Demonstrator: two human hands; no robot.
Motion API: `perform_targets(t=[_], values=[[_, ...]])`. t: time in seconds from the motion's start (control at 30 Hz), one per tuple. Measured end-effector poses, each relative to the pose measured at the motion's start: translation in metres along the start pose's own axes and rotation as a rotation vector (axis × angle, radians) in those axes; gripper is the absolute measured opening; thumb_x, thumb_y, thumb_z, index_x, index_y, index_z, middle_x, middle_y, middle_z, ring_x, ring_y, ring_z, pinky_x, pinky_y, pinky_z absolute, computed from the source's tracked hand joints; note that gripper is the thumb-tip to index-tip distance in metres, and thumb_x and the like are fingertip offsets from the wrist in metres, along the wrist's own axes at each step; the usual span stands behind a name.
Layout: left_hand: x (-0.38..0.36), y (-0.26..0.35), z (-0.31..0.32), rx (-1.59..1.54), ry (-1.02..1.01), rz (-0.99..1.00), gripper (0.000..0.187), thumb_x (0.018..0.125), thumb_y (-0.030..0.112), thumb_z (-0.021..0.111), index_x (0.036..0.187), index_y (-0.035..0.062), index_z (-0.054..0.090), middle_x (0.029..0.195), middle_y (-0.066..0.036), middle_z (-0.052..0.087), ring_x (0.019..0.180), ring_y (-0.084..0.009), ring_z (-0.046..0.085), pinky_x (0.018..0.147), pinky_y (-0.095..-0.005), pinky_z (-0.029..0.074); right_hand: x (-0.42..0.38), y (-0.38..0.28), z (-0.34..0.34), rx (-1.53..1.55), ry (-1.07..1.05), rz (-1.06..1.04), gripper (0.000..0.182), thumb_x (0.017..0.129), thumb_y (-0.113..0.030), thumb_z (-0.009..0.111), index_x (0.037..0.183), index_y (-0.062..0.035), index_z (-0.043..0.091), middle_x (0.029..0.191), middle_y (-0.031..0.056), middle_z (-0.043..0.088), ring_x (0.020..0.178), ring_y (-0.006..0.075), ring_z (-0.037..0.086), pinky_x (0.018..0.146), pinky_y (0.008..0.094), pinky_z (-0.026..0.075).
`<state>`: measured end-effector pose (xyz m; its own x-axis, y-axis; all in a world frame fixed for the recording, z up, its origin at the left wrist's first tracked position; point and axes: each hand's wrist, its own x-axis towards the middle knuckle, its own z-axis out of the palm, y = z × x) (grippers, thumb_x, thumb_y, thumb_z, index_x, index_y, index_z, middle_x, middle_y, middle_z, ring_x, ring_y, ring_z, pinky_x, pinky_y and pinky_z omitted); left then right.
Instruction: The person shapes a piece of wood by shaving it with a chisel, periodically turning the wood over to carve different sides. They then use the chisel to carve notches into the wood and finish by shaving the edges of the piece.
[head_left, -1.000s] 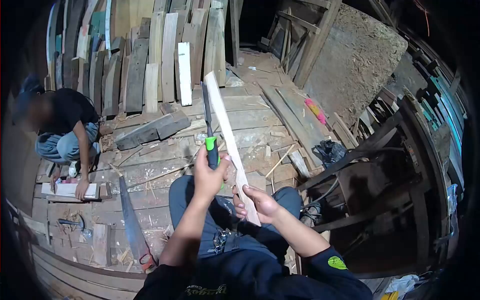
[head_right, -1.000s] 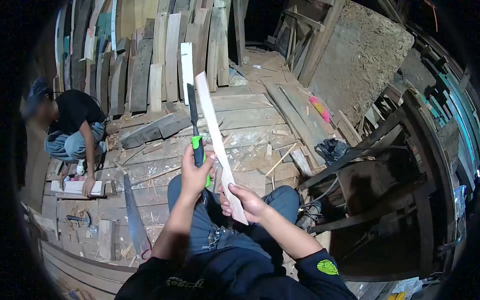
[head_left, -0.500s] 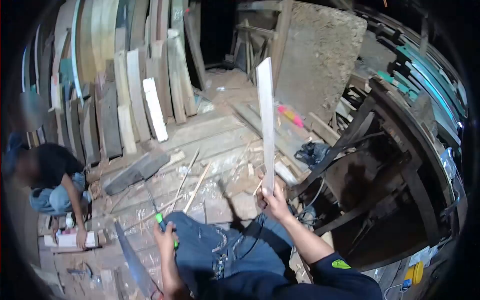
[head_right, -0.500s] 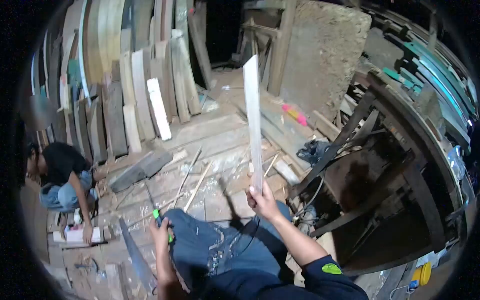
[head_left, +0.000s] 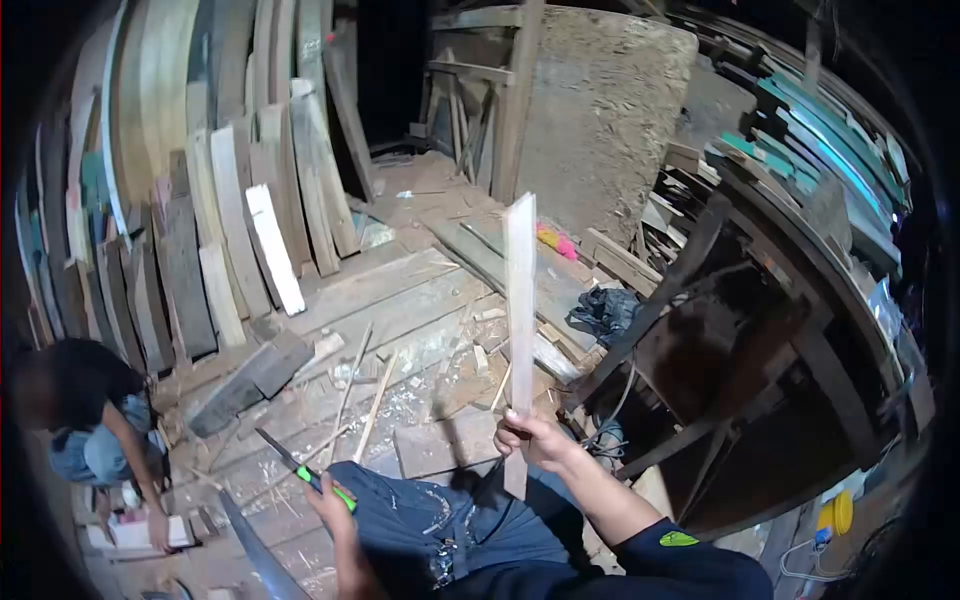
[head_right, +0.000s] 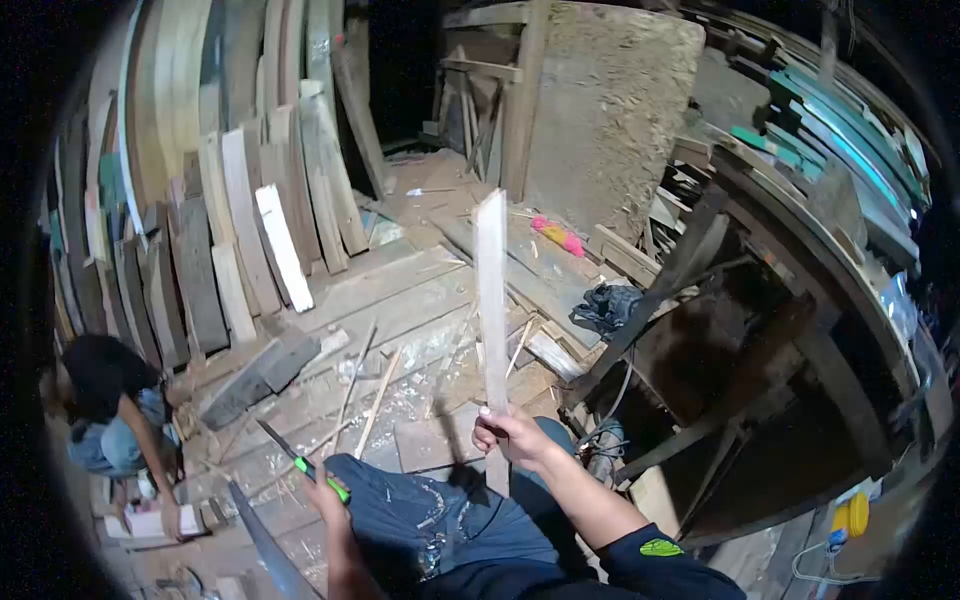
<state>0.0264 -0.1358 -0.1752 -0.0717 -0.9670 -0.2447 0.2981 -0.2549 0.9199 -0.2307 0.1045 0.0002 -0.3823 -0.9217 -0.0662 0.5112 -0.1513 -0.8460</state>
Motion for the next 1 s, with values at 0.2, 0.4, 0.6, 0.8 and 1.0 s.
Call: perform_targets(t=[0.2, 0.4, 0.6, 0.8, 1.0], values=[[0.007, 0.003, -0.011, -0.071, -0.127, -0.047, 0.016, 0.099, 0.015, 0.055, 0.109, 0.0094, 0.043, 0.068, -0.003, 0.049, 0.047, -0.0131, 0.049, 0.039, -0.0284, 0.042, 0.018, 0.033, -0.041, 0.140, 0.309, 0.356, 0.036, 0.100, -0.027, 0.053, 0.069, -0.0158, 0.039, 0.052, -0.0036, 0.031, 0.051, 0.0123, 0.036, 0.052, 0.0277, 0.032], [0.009, -0.013, -0.019, -0.139, -0.121, -0.026, 0.016, 0.100, 0.014, 0.053, 0.111, 0.0089, 0.042, 0.068, -0.003, 0.048, 0.047, -0.0125, 0.048, 0.040, -0.0278, 0.042, 0.022, 0.041, -0.034, 0.107, 0.143, 0.253, 0.036, 0.102, -0.026, 0.051, 0.070, -0.0153, 0.039, 0.053, -0.0042, 0.030, 0.052, 0.0125, 0.037, 0.056, 0.0289, 0.033], [0.005, -0.003, -0.012, -0.033, -0.178, 0.018, 0.027, 0.100, 0.013, 0.053, 0.123, 0.0082, 0.041, 0.068, -0.003, 0.048, 0.047, -0.0125, 0.048, 0.040, -0.0281, 0.042, 0.058, 0.008, -0.002, -0.100, -0.013, 0.093, 0.032, 0.101, -0.029, 0.054, 0.077, -0.0122, 0.041, 0.057, -0.0030, 0.035, 0.054, 0.0127, 0.040, 0.055, 0.0309, 0.037], [0.004, -0.007, -0.017, -0.066, -0.154, 0.052, 0.021, 0.100, 0.013, 0.052, 0.118, 0.0072, 0.042, 0.068, -0.004, 0.048, 0.048, -0.0128, 0.049, 0.040, -0.0288, 0.043, 0.070, -0.015, 0.014, -0.182, -0.082, 0.010, 0.033, 0.104, -0.037, 0.049, 0.086, -0.0098, 0.046, 0.063, -0.0031, 0.037, 0.057, 0.0113, 0.038, 0.057, 0.0295, 0.038], [0.006, -0.005, -0.016, -0.041, -0.181, 0.055, 0.022, 0.101, 0.026, 0.053, 0.113, 0.0107, 0.044, 0.070, -0.004, 0.048, 0.048, -0.0129, 0.049, 0.039, -0.0280, 0.042, 0.024, -0.014, 0.012, -0.061, -0.141, 0.056, 0.028, 0.106, -0.034, 0.044, 0.097, -0.0077, 0.049, 0.066, -0.0041, 0.032, 0.061, 0.0102, 0.035, 0.059, 0.0272, 0.036]])
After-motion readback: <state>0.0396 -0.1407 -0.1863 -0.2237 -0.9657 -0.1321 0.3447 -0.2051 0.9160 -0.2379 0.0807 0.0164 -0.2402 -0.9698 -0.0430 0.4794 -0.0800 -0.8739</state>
